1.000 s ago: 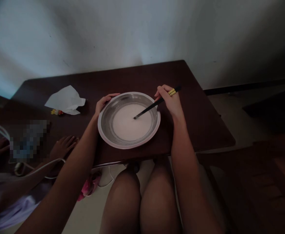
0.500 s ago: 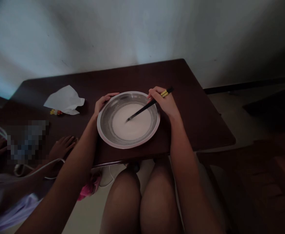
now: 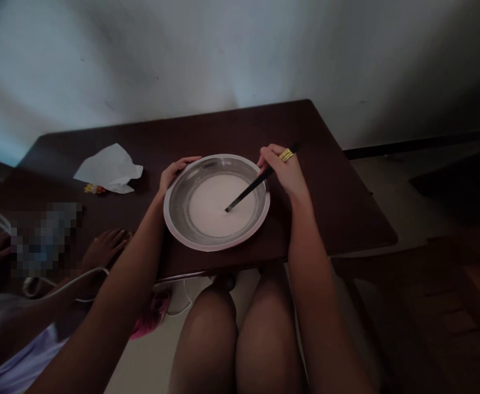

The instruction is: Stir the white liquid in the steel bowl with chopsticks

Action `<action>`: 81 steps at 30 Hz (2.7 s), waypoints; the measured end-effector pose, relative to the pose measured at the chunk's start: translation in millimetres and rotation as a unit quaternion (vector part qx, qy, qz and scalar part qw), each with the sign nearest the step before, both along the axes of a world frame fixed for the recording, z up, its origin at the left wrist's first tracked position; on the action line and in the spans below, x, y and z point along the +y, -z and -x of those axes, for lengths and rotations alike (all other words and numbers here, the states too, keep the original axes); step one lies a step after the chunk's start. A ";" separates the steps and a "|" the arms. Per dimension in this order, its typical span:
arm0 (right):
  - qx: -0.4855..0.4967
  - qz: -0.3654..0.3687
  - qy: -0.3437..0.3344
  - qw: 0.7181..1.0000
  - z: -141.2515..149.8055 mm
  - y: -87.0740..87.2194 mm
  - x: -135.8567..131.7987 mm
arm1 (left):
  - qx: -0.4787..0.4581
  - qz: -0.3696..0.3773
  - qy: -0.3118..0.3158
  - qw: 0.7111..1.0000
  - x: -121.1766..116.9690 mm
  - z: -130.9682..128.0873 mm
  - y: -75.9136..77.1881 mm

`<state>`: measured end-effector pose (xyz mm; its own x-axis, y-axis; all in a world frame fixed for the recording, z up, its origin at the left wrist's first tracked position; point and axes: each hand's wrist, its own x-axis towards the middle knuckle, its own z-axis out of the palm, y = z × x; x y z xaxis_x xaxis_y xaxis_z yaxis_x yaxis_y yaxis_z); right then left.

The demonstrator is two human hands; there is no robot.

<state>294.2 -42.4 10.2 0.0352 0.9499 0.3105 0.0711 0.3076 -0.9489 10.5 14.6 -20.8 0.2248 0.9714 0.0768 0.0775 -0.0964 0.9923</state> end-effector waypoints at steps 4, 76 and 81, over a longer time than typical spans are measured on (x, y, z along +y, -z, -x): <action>-0.019 -0.003 -0.028 0.999 2.3 0.1 -0.2 | -0.006 -0.002 0.008 1.000 0.6 0.5 0.7; -0.027 0.003 -0.009 1.000 3.7 -2.8 -2.6 | -0.015 0.030 0.008 0.999 2.2 1.1 2.8; -0.001 -0.020 0.040 0.999 2.1 -2.3 -1.4 | -0.014 0.030 0.006 0.999 3.4 1.1 2.7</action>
